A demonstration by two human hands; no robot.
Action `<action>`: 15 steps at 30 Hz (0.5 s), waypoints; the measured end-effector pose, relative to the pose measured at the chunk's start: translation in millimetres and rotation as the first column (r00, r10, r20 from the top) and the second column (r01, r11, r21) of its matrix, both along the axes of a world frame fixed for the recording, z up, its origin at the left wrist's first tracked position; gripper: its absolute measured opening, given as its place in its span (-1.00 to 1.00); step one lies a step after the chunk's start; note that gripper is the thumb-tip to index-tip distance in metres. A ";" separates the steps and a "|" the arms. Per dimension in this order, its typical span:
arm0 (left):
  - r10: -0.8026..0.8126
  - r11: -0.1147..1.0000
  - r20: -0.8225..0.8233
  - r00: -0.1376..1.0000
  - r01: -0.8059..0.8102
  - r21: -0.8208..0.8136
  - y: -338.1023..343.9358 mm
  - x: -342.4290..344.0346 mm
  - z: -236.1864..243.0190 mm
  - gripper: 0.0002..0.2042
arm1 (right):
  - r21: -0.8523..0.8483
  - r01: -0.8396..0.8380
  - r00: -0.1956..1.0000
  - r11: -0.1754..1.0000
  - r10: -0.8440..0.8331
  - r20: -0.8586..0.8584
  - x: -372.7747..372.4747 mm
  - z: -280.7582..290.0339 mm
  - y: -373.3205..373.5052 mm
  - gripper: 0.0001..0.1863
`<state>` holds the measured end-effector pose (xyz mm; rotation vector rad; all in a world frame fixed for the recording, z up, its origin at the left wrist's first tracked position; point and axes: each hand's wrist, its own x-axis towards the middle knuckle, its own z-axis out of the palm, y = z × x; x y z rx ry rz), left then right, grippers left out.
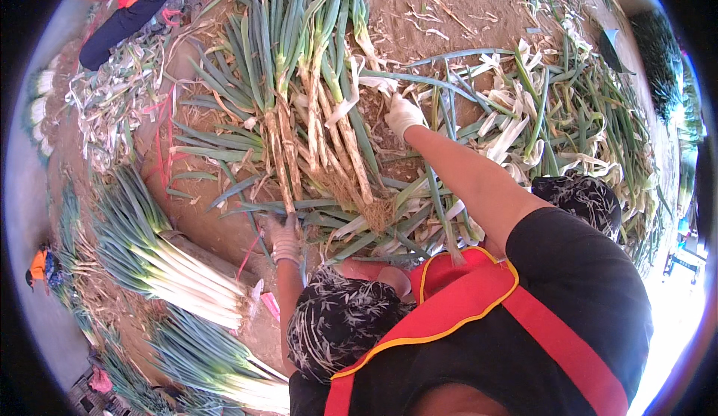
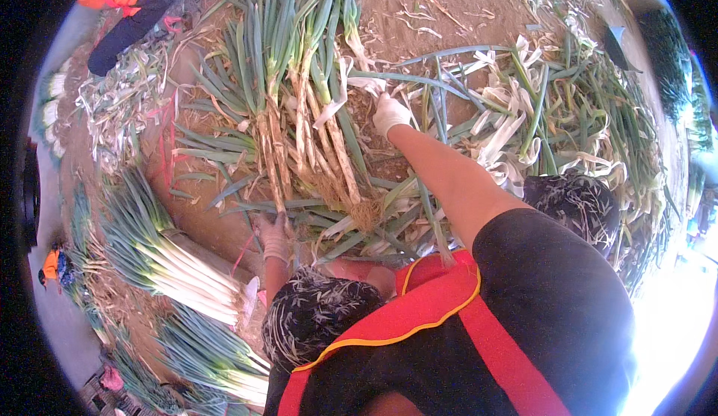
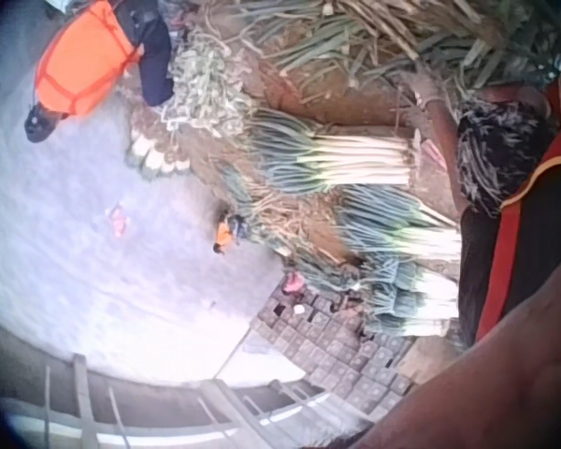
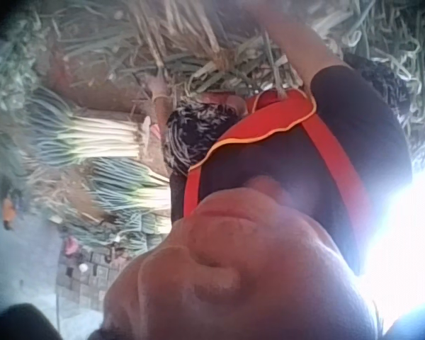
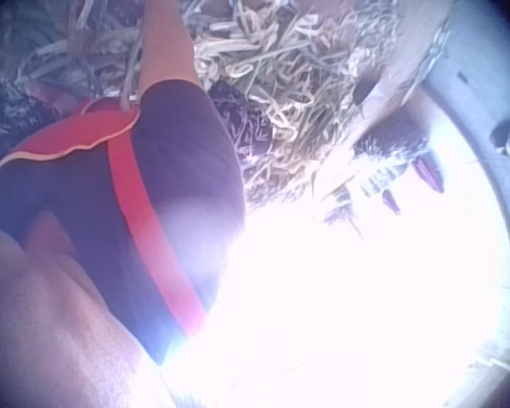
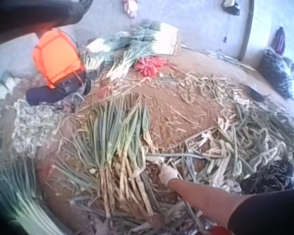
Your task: The person peels and cleans leeks by hand, removing outer layers and debris before placing them into organized piles.
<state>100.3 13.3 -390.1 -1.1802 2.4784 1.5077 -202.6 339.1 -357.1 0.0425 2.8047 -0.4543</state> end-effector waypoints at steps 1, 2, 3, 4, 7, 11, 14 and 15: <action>-0.061 0.996 0.030 0.998 0.059 0.067 15.1 -22.6 13.8 -0.31 | -0.063 0.015 0.998 0.998 -0.012 0.062 -4.7 0.7 5.6 -0.55; -0.120 0.984 0.062 0.991 0.111 0.139 49.2 -42.6 46.3 -0.29 | -0.123 0.031 0.991 0.992 -0.015 0.130 -5.8 1.2 11.7 -0.55; -0.184 0.965 0.088 0.979 0.163 0.204 73.4 -52.7 71.0 -0.27 | -0.127 0.010 0.991 0.992 0.007 0.134 -12.2 -8.7 18.2 -0.59; -0.272 0.937 -0.046 0.961 0.275 0.215 82.2 -50.0 67.7 -0.23 | -0.268 -0.072 0.981 0.961 0.116 0.153 -17.6 -6.8 21.0 -0.61; -0.309 0.894 -0.067 0.949 0.313 0.319 94.8 -42.9 84.4 -0.33 | -0.572 -0.398 0.906 0.717 0.406 -0.121 -21.7 -1.9 52.7 -0.76; -0.475 0.856 0.116 0.872 0.489 -0.167 40.4 -51.9 99.7 -0.47 | -0.725 0.675 0.725 0.136 0.061 0.686 5.5 106.1 32.4 -0.88; -0.405 0.914 -0.123 0.906 0.406 -0.021 24.3 -92.3 169.4 -0.52 | -0.899 0.435 0.901 0.054 -0.033 0.433 70.7 226.8 22.0 -0.88; -0.449 0.893 -0.116 0.886 0.442 -0.080 29.2 -110.4 206.2 -0.54 | -0.924 0.383 0.924 0.024 -0.031 0.382 88.8 246.8 22.5 -0.84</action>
